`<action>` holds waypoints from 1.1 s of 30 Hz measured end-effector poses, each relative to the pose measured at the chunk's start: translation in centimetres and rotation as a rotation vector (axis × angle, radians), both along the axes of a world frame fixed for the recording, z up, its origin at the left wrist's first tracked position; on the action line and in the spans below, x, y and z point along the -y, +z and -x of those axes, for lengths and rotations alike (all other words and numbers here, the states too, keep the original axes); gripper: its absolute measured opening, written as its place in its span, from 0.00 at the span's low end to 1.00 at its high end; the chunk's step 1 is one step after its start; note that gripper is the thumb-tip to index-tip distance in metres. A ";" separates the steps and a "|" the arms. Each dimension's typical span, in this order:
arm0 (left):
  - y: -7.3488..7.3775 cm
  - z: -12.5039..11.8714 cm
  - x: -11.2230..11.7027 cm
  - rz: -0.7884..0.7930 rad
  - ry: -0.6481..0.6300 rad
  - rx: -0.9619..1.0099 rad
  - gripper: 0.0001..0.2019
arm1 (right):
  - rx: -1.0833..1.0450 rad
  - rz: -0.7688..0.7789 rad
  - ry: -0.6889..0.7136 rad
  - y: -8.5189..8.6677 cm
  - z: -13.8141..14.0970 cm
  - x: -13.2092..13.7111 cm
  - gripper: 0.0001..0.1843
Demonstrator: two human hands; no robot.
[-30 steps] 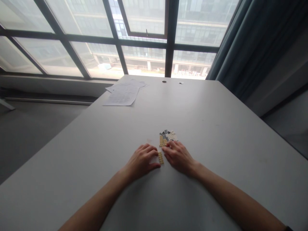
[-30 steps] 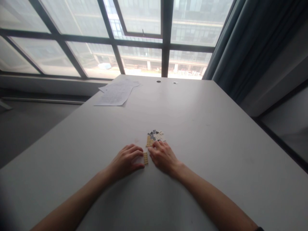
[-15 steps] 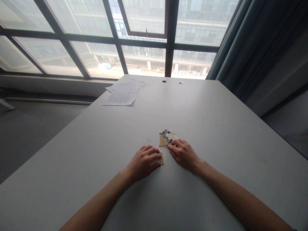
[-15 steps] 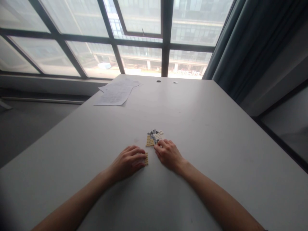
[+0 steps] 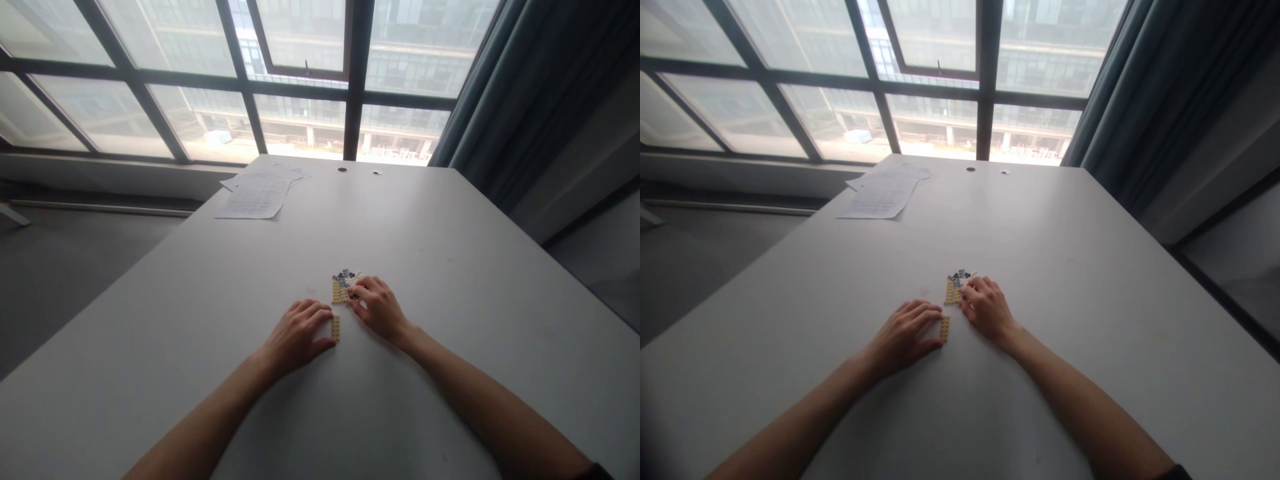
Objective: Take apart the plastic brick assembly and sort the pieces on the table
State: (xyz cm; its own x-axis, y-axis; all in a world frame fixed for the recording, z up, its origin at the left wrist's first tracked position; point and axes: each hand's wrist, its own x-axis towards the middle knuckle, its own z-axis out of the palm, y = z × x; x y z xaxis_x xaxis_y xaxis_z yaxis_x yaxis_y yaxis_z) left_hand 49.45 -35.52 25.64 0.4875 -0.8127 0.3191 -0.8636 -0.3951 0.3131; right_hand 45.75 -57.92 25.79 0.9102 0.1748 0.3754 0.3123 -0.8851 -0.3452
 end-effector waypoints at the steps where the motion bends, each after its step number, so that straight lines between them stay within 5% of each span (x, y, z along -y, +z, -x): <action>1: 0.0 0.0 0.0 -0.008 0.005 0.002 0.19 | -0.010 -0.018 -0.014 0.1 -0.4 -0.1 0.10; 17: -0.3 0.0 -0.3 -0.045 0.035 0.026 0.18 | -0.106 -0.007 -0.023 0.3 -1.9 -0.9 0.06; 33: -0.3 0.0 -0.2 -0.025 0.031 0.038 0.19 | -0.243 0.130 0.032 1.4 -3.9 -1.5 0.16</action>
State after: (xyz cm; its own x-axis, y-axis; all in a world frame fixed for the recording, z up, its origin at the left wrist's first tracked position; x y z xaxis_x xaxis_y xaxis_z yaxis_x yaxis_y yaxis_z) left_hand 49.45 -35.27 25.29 0.5003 -0.8054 0.3180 -0.8621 -0.4288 0.2701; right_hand 49.62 -56.39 27.20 0.9642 0.2371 0.1187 0.2623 -0.9180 -0.2974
